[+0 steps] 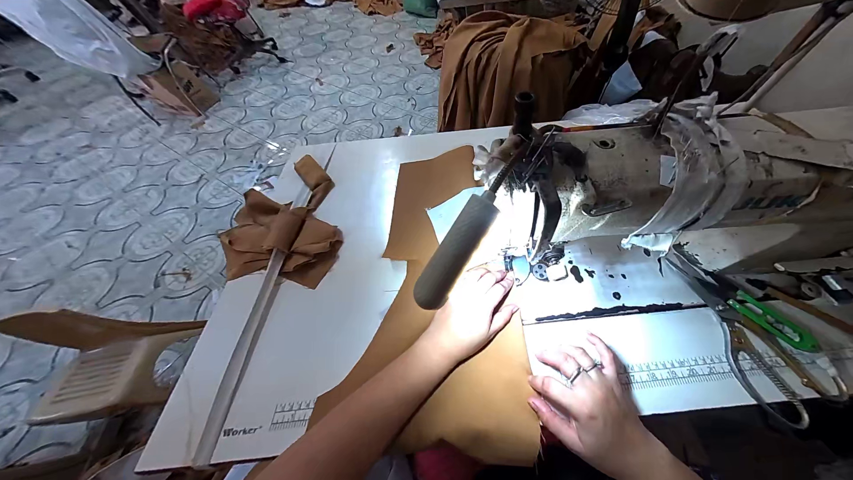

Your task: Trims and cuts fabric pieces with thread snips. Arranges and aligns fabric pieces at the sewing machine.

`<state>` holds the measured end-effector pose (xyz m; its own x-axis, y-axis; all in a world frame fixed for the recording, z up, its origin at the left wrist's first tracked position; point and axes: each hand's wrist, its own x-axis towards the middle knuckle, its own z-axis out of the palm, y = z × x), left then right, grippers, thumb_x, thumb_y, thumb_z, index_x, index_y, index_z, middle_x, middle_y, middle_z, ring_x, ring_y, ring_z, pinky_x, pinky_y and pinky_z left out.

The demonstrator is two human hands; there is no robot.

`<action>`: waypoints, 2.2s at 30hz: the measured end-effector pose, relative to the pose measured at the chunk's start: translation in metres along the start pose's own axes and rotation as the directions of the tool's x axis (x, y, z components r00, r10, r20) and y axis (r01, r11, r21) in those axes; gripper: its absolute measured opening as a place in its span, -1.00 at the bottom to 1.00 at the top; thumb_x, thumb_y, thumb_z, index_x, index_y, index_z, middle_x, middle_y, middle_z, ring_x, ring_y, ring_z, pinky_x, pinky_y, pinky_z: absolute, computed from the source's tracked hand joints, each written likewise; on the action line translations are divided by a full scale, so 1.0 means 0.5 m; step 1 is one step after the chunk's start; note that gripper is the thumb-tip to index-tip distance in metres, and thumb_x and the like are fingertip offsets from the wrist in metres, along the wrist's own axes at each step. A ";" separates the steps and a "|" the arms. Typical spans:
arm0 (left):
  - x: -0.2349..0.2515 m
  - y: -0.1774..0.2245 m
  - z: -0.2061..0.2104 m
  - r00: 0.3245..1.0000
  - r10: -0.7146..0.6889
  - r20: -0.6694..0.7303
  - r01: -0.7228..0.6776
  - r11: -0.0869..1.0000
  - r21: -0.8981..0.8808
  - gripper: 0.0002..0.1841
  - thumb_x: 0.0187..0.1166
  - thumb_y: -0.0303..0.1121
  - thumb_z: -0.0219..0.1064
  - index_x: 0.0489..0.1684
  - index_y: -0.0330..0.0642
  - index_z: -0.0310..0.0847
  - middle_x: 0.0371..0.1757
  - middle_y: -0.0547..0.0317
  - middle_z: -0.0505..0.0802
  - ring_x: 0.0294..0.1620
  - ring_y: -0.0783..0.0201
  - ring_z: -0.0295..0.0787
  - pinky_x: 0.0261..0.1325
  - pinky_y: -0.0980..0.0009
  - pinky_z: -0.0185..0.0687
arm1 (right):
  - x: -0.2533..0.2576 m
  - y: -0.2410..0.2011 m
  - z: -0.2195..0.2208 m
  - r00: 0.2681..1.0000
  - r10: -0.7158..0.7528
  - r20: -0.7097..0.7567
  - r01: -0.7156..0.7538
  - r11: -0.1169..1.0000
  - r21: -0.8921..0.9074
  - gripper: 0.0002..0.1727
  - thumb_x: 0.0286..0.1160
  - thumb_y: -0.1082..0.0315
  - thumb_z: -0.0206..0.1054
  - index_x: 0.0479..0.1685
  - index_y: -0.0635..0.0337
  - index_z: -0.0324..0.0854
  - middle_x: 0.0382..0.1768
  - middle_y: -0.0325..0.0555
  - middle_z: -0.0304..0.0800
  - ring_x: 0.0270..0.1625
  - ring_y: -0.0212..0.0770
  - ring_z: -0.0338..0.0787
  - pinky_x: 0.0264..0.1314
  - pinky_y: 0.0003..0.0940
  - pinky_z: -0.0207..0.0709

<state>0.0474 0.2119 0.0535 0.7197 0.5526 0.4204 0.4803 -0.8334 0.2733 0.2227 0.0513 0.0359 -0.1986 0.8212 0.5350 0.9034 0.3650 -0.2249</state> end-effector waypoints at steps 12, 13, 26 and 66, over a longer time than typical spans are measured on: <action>0.009 -0.001 -0.007 0.998 -0.068 0.002 0.068 0.994 -0.088 -0.61 0.59 -0.12 0.27 -0.01 -0.28 0.84 0.22 -0.06 0.89 0.28 -0.10 0.81 0.34 -0.03 0.58 | 0.000 -0.001 -0.001 1.000 0.007 0.014 -0.007 1.000 -0.029 -0.56 0.72 -0.16 0.01 -0.20 -0.38 0.85 0.01 -0.31 0.93 0.19 -0.18 0.83 0.58 0.12 0.28; 0.012 -0.004 -0.009 0.997 -0.075 0.011 0.075 0.991 -0.112 -0.62 0.58 -0.12 0.29 -0.02 -0.28 0.84 0.21 -0.08 0.89 0.29 -0.10 0.80 0.35 -0.04 0.55 | 0.000 -0.001 0.001 1.000 0.014 0.014 -0.014 0.999 -0.030 -0.56 0.72 -0.16 0.01 -0.18 -0.38 0.86 0.01 -0.30 0.93 0.18 -0.17 0.84 0.57 0.15 0.29; -0.127 0.097 -0.021 0.997 -0.061 0.040 0.061 0.998 -0.001 -0.54 0.65 0.16 0.03 0.16 0.30 0.84 0.30 0.25 0.87 0.38 -0.02 0.77 0.36 -0.55 0.27 | 0.020 0.004 -0.010 0.996 -0.023 0.089 0.027 0.999 -0.042 -0.57 0.71 -0.13 0.02 -0.28 -0.35 0.83 0.06 -0.30 0.92 0.27 -0.15 0.81 0.60 0.20 0.20; 0.087 -0.142 -0.043 0.958 -0.023 0.286 0.103 0.958 -0.268 -0.67 0.54 -0.04 0.45 0.12 0.04 0.86 0.39 0.15 0.79 0.69 -0.08 0.41 0.61 -0.65 -0.38 | 0.203 0.145 0.053 0.872 0.276 0.404 -0.350 0.929 0.120 -0.57 0.38 0.10 0.38 0.17 0.10 0.82 0.40 0.07 0.71 0.52 -0.02 0.61 0.58 -0.12 0.42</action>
<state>0.0335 0.2950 0.0709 0.8215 0.5503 0.1492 0.4000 -0.7427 0.5370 0.2580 0.1729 0.0521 -0.0770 0.9942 0.0756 0.8632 0.1045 -0.4939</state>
